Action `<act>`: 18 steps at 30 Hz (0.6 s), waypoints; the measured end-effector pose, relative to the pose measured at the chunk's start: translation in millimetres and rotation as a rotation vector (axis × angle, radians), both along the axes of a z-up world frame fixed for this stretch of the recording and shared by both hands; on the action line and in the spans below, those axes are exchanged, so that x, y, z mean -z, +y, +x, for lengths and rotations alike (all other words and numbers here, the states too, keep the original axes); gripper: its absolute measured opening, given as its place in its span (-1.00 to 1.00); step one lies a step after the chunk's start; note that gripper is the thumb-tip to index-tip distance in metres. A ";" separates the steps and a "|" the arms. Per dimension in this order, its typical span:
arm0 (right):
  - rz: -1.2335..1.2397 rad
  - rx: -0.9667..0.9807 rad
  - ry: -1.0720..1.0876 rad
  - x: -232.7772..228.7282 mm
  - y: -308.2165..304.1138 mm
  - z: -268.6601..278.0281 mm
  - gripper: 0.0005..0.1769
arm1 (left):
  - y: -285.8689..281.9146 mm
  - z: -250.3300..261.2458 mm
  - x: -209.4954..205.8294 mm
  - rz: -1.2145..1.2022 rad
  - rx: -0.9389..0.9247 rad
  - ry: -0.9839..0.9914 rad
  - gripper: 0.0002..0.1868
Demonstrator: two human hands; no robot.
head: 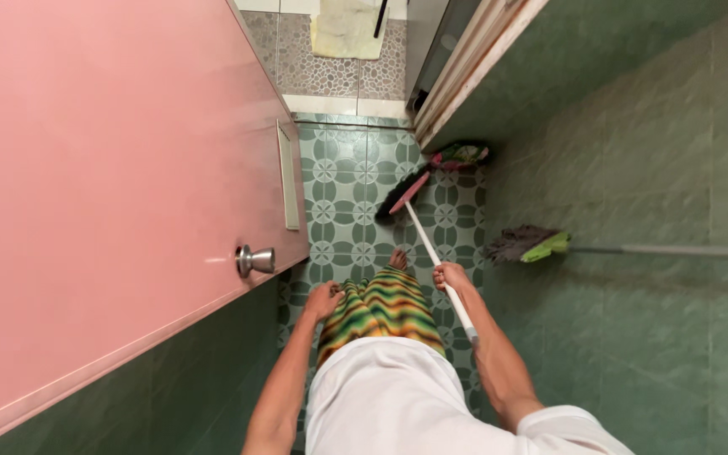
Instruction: The person sweeps the tiled floor of a bathroom using a broom, gathering dirt and debris toward a specific area.
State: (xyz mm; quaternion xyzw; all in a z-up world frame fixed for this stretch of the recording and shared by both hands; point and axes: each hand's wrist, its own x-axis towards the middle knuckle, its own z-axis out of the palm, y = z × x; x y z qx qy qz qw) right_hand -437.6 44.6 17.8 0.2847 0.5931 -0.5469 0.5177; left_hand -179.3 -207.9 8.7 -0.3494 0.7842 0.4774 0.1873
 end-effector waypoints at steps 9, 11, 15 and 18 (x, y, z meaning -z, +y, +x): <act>-0.132 -0.219 0.071 0.8 -10.9 94.4 -0.72 | 4.8 29.3 3.4 0.063 0.170 -0.093 -0.52; -0.151 -0.200 0.026 11.8 -18.5 98.2 -0.78 | 8.1 31.9 3.4 0.041 0.163 -0.128 -0.51; -0.192 -0.027 -0.091 49.9 -4.1 77.8 -0.85 | 14.6 33.2 1.8 0.020 0.113 -0.124 -0.45; -0.285 0.224 -0.279 67.6 35.4 49.2 -0.89 | 23.4 35.5 -1.3 0.036 0.093 -0.116 -0.49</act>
